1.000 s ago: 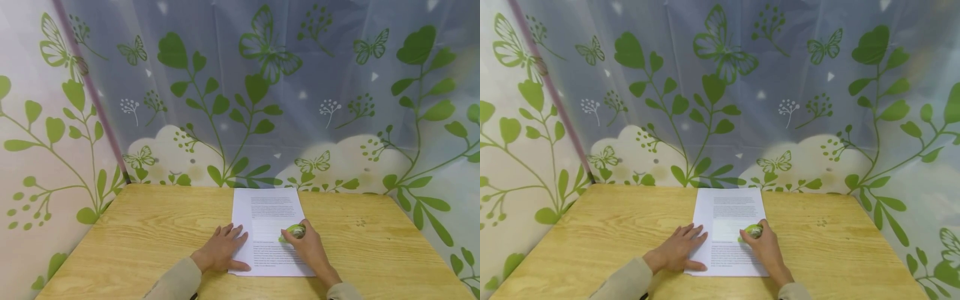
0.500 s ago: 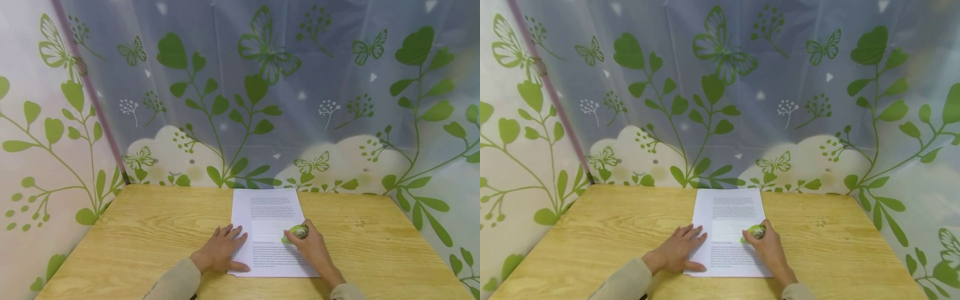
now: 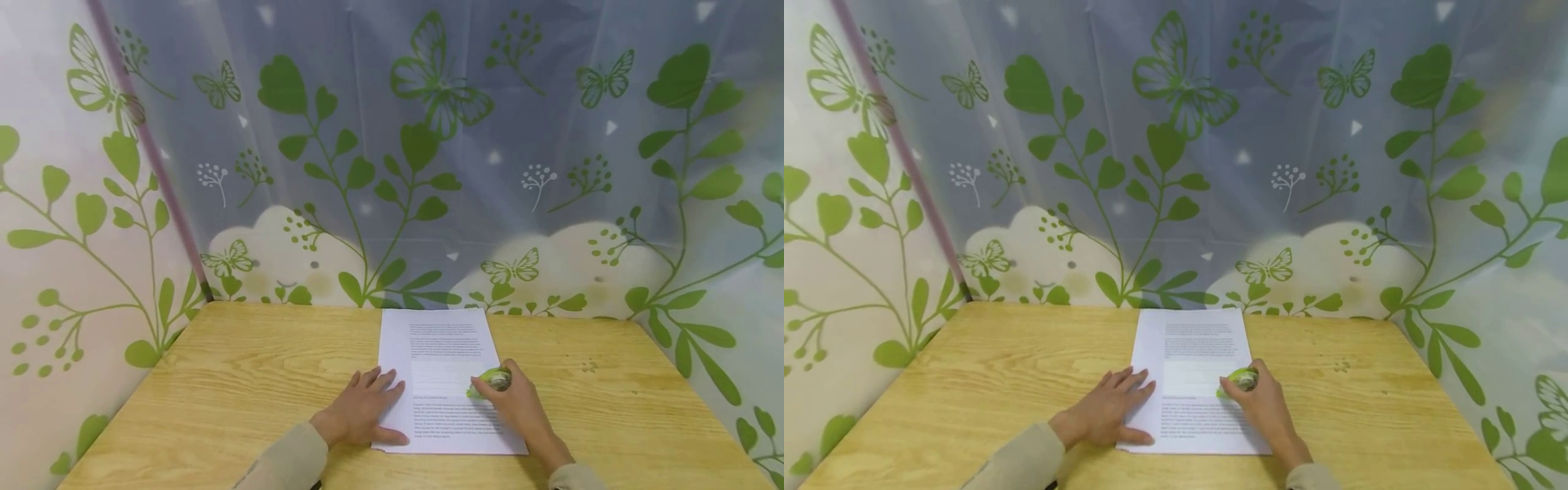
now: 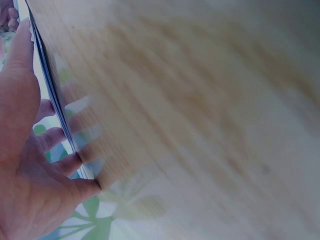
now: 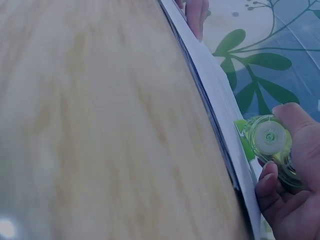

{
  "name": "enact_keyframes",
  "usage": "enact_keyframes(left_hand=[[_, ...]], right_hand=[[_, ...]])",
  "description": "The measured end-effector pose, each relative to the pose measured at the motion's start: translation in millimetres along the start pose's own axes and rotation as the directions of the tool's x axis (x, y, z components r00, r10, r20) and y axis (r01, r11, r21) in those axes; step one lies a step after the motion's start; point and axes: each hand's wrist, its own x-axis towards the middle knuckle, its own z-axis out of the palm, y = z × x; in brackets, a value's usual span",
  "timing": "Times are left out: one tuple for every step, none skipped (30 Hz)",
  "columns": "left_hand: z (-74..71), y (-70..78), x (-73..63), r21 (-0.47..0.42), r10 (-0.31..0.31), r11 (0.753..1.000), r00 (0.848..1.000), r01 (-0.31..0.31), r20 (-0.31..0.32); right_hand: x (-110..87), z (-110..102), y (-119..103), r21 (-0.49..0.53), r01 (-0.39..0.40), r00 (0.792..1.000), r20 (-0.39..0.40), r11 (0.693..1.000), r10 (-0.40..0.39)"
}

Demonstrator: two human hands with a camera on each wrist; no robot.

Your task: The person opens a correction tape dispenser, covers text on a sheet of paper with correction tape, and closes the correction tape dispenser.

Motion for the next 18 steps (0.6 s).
enact_keyframes(left_hand=[[-0.1,0.1,0.0,-0.001,-0.001,1.000,1.000,0.001,0.000],[0.0,0.5,0.0,-0.002,0.000,1.000,1.000,0.000,0.000],[0.0,0.7,-0.1,-0.002,-0.001,1.000,1.000,0.001,0.000],[-0.2,0.8,0.0,-0.001,-0.001,1.000,1.000,0.001,0.000],[-0.4,0.8,0.0,0.000,-0.002,1.000,1.000,0.002,0.001],[-0.6,0.9,0.0,0.002,-0.001,1.000,1.000,0.001,0.001],[-0.7,0.9,0.1,0.005,0.000,1.000,1.000,0.000,0.000],[-0.8,1.0,0.1,0.005,0.001,1.000,1.000,-0.001,0.000],[-0.7,0.8,0.3,0.003,0.002,1.000,1.000,-0.002,-0.001],[-0.5,0.7,0.3,0.002,0.004,1.000,1.000,-0.004,0.000],[-0.6,0.7,0.3,0.000,0.004,1.000,1.000,-0.004,0.001],[-0.6,0.8,0.3,-0.002,0.004,1.000,1.000,-0.004,0.002],[-0.6,0.8,0.2,-0.005,0.002,1.000,1.000,-0.002,0.005],[-0.8,0.9,0.1,-0.009,0.000,1.000,1.000,0.000,0.008],[-0.6,0.7,0.2,-0.010,-0.003,1.000,1.000,0.003,0.012],[-0.8,0.9,0.1,-0.012,-0.004,1.000,1.000,0.004,0.014],[-0.8,0.9,0.2,-0.014,-0.004,1.000,1.000,0.004,0.015],[-0.7,0.9,0.3,-0.017,-0.003,1.000,1.000,0.003,0.015]], right_hand=[[0.4,-1,1,-0.001,0.000,1.000,0.002,1.000,0.000],[0.5,-2,1,-0.004,0.002,1.000,0.004,1.000,-0.002],[0.9,-3,2,-0.008,0.003,1.000,0.004,1.000,-0.003],[1.3,-3,2,-0.012,0.006,1.000,0.004,1.000,-0.006],[1.6,-4,3,-0.015,0.009,1.000,0.004,1.000,-0.009],[1.8,-4,3,-0.017,0.010,1.000,0.004,1.000,-0.010],[1.7,-5,3,-0.018,0.011,1.000,0.003,1.000,-0.011],[1.5,-6,2,-0.017,0.011,1.000,0.002,1.000,-0.011],[1.3,-7,2,-0.014,0.010,1.000,0.002,1.000,-0.010],[1.0,-7,2,-0.012,0.011,1.000,0.001,1.000,-0.011],[0.8,-8,2,-0.010,0.011,1.000,0.002,1.000,-0.011],[0.5,-9,2,-0.007,0.010,1.000,0.004,1.000,-0.010],[0.3,-9,2,-0.004,0.012,1.000,0.005,1.000,-0.012],[0.3,-10,3,0.000,0.012,1.000,0.008,1.000,-0.012],[0.4,-10,3,0.007,0.013,1.000,0.012,1.000,-0.013],[0.4,-11,3,0.010,0.014,1.000,0.013,1.000,-0.014],[0.3,-11,4,0.012,0.012,1.000,0.015,1.000,-0.012],[0.2,-12,4,0.016,0.010,1.000,0.016,1.000,-0.010]])
